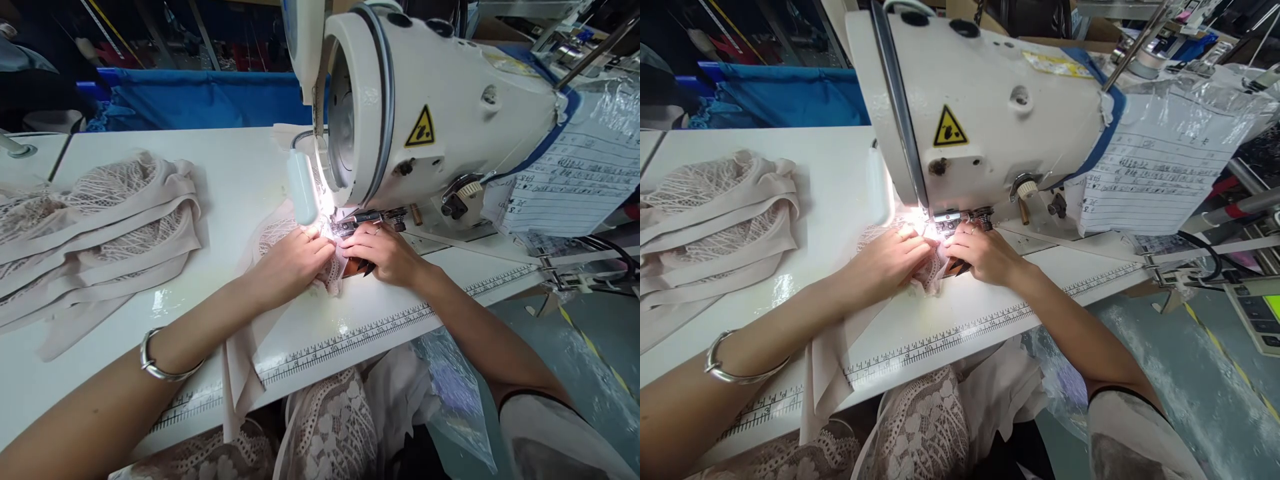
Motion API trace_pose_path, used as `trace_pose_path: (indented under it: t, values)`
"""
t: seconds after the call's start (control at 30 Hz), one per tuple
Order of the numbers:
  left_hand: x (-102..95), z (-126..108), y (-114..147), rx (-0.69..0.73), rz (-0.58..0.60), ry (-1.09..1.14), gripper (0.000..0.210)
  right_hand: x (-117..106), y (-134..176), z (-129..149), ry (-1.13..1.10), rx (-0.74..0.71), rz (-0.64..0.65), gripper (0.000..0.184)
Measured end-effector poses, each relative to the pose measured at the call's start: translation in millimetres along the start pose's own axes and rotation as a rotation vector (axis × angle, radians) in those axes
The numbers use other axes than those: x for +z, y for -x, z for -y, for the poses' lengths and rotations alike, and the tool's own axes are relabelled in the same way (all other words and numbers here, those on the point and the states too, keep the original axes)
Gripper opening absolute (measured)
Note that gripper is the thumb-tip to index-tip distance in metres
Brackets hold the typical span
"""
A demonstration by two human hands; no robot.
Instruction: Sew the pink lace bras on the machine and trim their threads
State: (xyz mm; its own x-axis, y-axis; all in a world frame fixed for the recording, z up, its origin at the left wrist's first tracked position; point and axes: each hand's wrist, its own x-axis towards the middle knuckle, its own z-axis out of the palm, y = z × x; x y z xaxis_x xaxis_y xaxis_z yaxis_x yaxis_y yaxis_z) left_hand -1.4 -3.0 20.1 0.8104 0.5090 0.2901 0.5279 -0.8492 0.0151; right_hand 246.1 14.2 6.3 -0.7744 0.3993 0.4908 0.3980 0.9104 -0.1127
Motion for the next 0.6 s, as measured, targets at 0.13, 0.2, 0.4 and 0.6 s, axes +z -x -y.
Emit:
trace_pose_path:
  t: [0.13, 0.2, 0.4, 0.6]
  values:
    - [1.2, -1.1, -0.1, -0.044, 0.008, -0.028, 0.023, -0.1, -1.7, 1.9, 0.004, -0.007, -0.021, 0.029]
    - [2.7, -1.9, 0.3, -0.073, 0.011, -0.032, 0.021, 1.0, -1.0, 1.4, 0.007, -0.006, -0.015, 0.029]
    - [2.1, -6.9, -0.2, -0.122, -0.003, -0.073, 0.021, 3.9, 2.2, -1.3, 0.022, 0.02, -0.018, 0.032]
    - [0.1, -7.4, -0.9, -0.06, -0.002, -0.068, 0.029, 2.1, 0.5, 0.1, -0.01, 0.003, -0.026, 0.026]
